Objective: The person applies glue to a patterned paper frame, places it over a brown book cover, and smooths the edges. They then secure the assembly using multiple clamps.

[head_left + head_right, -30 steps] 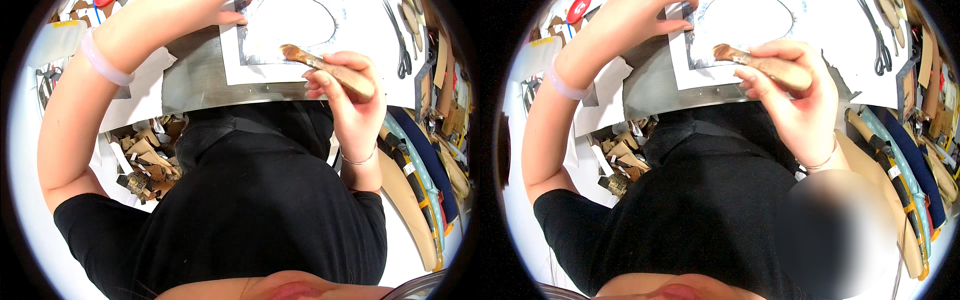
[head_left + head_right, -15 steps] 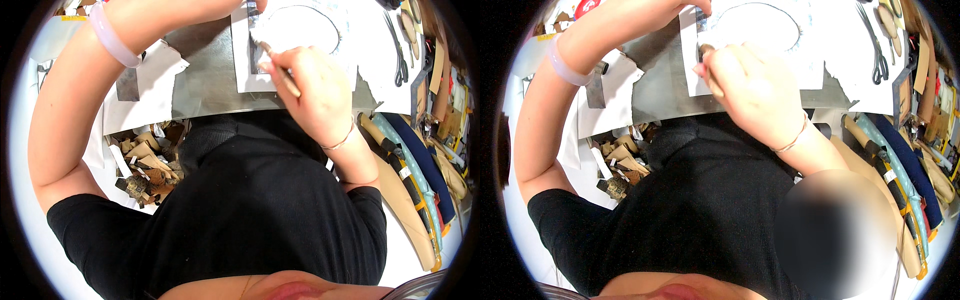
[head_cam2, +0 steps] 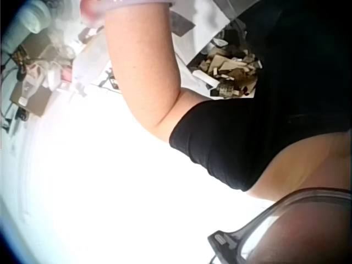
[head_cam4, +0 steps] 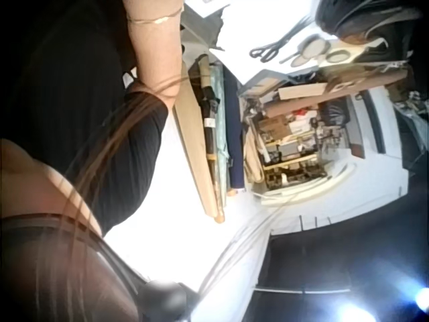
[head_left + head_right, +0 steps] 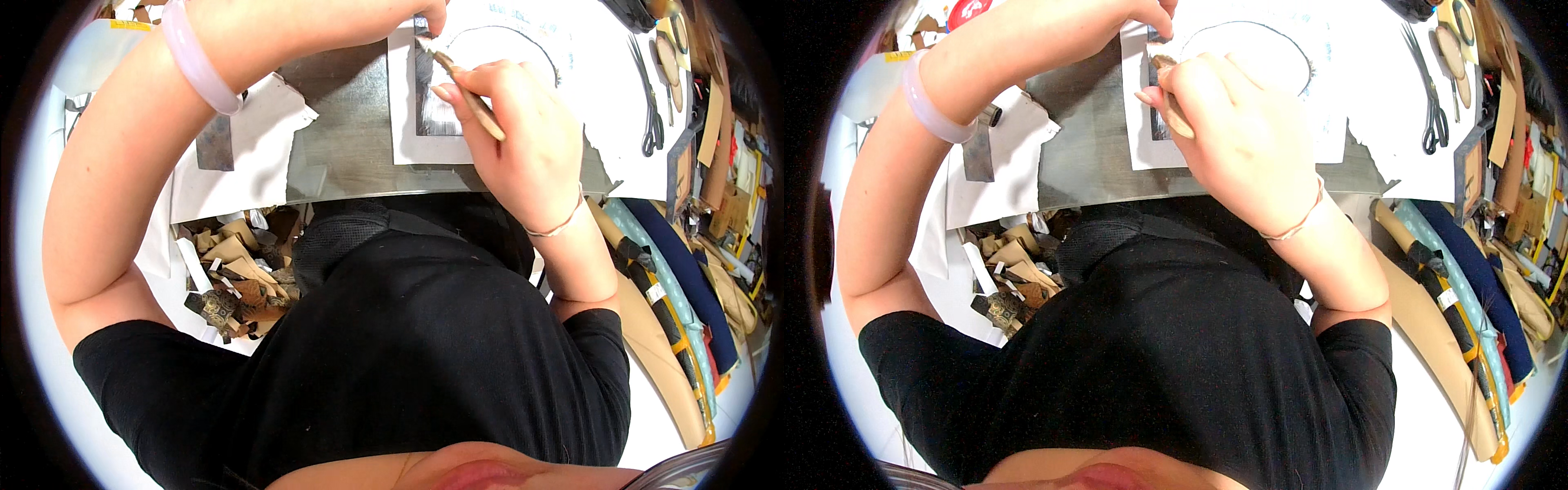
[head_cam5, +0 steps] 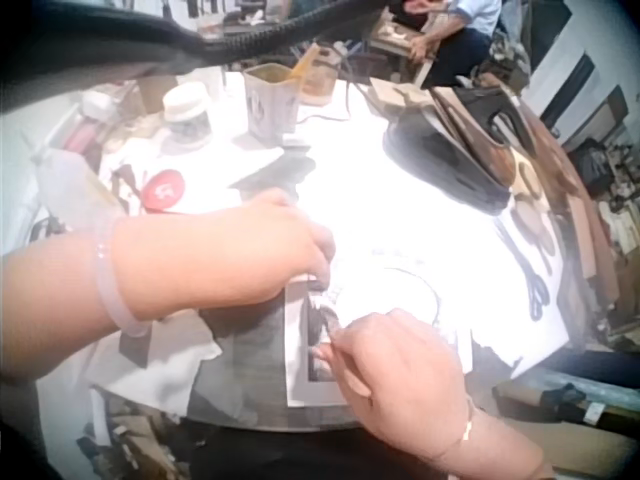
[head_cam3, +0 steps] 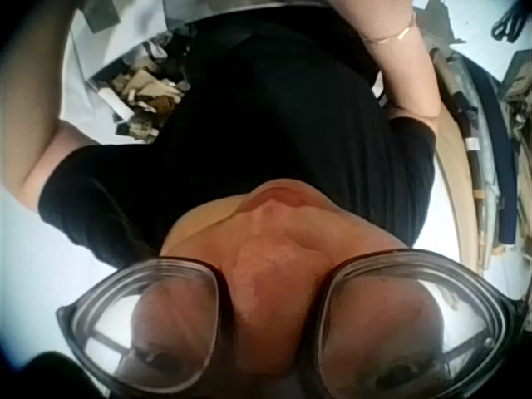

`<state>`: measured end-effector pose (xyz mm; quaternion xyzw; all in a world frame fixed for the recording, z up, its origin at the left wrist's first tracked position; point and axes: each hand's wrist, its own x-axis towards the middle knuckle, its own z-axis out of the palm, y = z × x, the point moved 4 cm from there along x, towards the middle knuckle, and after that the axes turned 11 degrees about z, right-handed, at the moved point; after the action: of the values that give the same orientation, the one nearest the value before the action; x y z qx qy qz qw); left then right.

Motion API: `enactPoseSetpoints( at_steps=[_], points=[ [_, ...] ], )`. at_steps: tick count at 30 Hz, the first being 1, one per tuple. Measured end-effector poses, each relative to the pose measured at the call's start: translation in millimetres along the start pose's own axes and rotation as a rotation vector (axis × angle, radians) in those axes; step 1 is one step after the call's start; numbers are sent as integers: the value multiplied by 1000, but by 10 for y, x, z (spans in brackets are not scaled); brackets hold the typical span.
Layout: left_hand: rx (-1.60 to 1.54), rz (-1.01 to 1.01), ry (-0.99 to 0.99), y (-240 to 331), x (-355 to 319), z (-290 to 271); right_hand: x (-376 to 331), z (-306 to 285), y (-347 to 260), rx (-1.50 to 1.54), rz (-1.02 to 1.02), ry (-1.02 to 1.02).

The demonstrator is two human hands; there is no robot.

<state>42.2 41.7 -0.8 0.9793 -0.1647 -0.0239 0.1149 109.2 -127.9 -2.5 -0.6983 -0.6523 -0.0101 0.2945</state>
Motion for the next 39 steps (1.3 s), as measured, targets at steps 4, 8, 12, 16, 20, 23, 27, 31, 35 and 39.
enactPoseSetpoints(
  at_steps=[4, 8, 12, 16, 20, 23, 27, 31, 35, 39],
  points=[
    [-5, -2, -49, 130, -29, -191, -15, -1, -31, 23, 30, -75],
    [-28, 13, -68, 149, -48, -196, 56, -17, 32, -18, 29, -34],
    [-9, -56, -129, 45, 27, -38, -50, -80, -76, 32, 22, -124],
    [16, -18, -114, 36, 3, -31, -62, -73, 17, 9, -6, -76],
    [5, -65, -114, 147, -17, -149, -161, -108, -40, 41, 13, -149],
    [37, -100, -86, 229, -39, -180, -84, -115, 39, 22, 9, -32],
    [36, -43, -115, 74, 53, -15, -219, -120, -91, 141, 11, -264],
    [77, -105, -98, 242, -60, -155, -169, -152, 44, 70, 33, -121],
    [84, -43, -92, 205, -24, -126, -307, -154, -84, 217, 14, -271],
    [63, -46, -87, 220, -39, -128, -254, -190, 15, 123, -8, -177]
  ],
)
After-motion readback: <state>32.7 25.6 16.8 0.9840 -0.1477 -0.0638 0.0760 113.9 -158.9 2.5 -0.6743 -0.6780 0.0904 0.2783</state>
